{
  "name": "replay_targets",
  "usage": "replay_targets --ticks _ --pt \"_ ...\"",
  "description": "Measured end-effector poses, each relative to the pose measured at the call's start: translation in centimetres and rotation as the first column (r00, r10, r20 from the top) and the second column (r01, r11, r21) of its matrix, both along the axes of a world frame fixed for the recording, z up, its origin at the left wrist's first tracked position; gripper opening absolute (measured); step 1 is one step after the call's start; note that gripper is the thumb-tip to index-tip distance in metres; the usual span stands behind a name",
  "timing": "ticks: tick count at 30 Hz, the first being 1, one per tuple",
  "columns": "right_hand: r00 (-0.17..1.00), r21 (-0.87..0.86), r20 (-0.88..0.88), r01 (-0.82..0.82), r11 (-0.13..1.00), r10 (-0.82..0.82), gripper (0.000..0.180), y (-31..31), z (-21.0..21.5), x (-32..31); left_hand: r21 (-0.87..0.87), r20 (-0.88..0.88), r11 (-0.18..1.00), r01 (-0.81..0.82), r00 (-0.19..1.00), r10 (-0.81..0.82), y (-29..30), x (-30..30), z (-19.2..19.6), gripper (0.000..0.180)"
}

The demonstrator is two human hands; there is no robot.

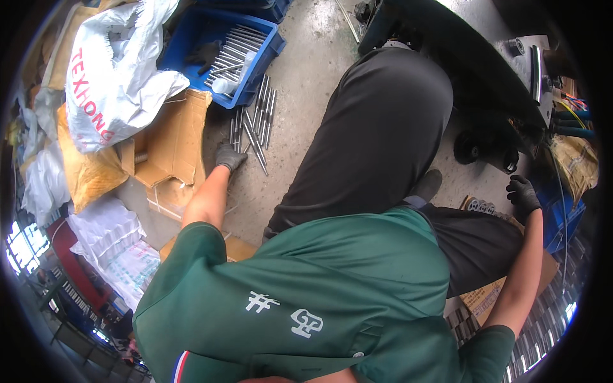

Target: Assemble metal rods into gear-like components using a manual press machine in a workshop.

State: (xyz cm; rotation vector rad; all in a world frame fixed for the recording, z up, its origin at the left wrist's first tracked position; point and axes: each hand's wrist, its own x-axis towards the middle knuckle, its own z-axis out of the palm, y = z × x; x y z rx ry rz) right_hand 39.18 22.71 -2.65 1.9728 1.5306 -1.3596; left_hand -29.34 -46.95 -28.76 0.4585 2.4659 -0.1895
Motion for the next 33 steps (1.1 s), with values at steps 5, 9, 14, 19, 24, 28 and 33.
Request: replay_targets --ticks 5,9,14,19,24,28,33 --pt "1.000 0.015 -0.008 -0.008 1.000 0.009 0.040 -0.5 0.3 -0.8 0.189 -0.031 0.912 -0.365 0.926 0.377 0.2 6.2 -0.8 0.088" --pt "0.999 -0.041 -0.040 -0.005 0.999 0.004 0.035 0.5 0.0 -0.3 0.156 -0.061 0.859 -0.487 0.864 0.500 2.2 8.9 -0.3 0.088" --pt "0.997 -0.117 -0.082 0.004 0.993 -0.014 0.034 1.6 -0.9 -0.3 0.079 -0.099 0.866 -0.493 0.861 0.499 2.8 8.4 -0.2 0.084" --pt "0.996 -0.079 -0.086 -0.034 0.996 0.027 0.034 2.0 -1.2 0.0 0.043 -0.082 0.824 -0.565 0.820 0.567 2.6 7.7 -0.9 0.077" --pt "0.992 -0.064 -0.127 -0.005 0.998 -0.003 0.030 1.8 -1.4 0.9 0.125 -0.009 0.855 -0.504 0.861 0.508 0.4 7.3 -1.4 0.078" --pt "0.975 -0.135 -0.213 0.034 0.990 -0.062 0.034 2.3 -1.6 1.9 0.215 -0.041 0.849 -0.482 0.865 0.501 -1.9 8.3 -1.0 0.071" --pt "0.978 -0.050 -0.207 0.023 0.999 -0.032 0.036 1.8 -1.3 3.2 0.198 0.034 0.823 -0.532 0.843 0.537 -2.7 12.2 1.4 0.067"
